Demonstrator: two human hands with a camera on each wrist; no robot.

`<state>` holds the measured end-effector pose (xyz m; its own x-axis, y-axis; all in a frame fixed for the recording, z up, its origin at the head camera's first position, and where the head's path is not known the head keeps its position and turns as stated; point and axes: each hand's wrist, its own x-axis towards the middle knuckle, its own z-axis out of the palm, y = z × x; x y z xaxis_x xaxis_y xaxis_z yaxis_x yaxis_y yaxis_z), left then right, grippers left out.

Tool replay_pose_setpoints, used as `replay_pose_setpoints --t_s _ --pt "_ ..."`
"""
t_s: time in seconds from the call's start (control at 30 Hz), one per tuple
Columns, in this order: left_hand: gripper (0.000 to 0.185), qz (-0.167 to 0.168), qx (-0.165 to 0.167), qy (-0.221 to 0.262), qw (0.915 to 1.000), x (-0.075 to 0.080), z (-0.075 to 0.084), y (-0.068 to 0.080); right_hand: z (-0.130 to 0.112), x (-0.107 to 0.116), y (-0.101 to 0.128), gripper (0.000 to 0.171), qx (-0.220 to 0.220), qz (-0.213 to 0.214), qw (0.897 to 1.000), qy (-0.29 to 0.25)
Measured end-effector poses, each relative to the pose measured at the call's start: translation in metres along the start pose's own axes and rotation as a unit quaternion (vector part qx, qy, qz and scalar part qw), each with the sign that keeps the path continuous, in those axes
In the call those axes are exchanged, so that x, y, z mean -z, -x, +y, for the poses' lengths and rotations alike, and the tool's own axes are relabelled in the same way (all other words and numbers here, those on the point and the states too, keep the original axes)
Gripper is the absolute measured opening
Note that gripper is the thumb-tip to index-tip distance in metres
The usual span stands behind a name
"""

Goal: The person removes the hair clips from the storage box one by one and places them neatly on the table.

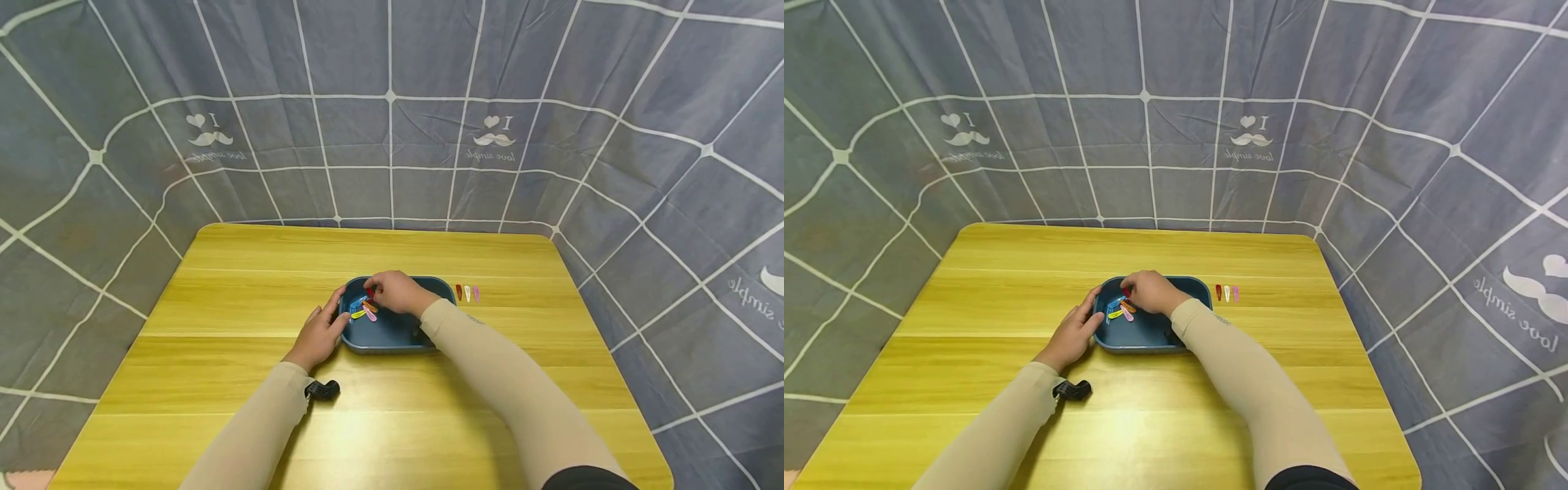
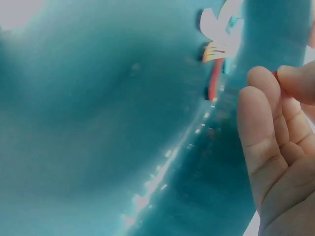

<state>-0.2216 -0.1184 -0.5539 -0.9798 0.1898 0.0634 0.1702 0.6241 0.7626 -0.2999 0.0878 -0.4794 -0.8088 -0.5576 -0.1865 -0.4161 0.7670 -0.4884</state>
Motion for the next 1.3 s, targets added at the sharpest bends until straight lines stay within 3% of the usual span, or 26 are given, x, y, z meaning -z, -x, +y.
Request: replay_pose_setpoints --t_s 0.17,0.37,0.73,0.97,1.3 --pt "0.054 0.001 0.011 -0.003 0.9999 -0.001 0.000 0.000 0.006 0.009 0.005 0.033 -0.013 0.009 0.999 -0.031" --pt "0.054 0.003 0.002 -0.002 1.0000 -0.001 -0.001 -0.001 0.013 0.023 0.013 0.034 -0.031 0.025 0.997 -0.072" --pt "0.055 0.006 0.004 -0.002 1.0000 -0.002 0.003 -0.002 0.029 0.051 0.031 0.034 -0.051 0.071 0.992 -0.093" --pt "0.055 0.005 0.010 0.000 0.9999 -0.001 0.004 -0.002 0.047 0.070 0.040 0.034 -0.063 0.102 0.988 -0.101" --pt "0.055 0.001 0.011 0.002 0.9999 0.001 0.006 0.000 0.093 0.094 0.063 0.036 -0.121 0.136 0.975 -0.127"
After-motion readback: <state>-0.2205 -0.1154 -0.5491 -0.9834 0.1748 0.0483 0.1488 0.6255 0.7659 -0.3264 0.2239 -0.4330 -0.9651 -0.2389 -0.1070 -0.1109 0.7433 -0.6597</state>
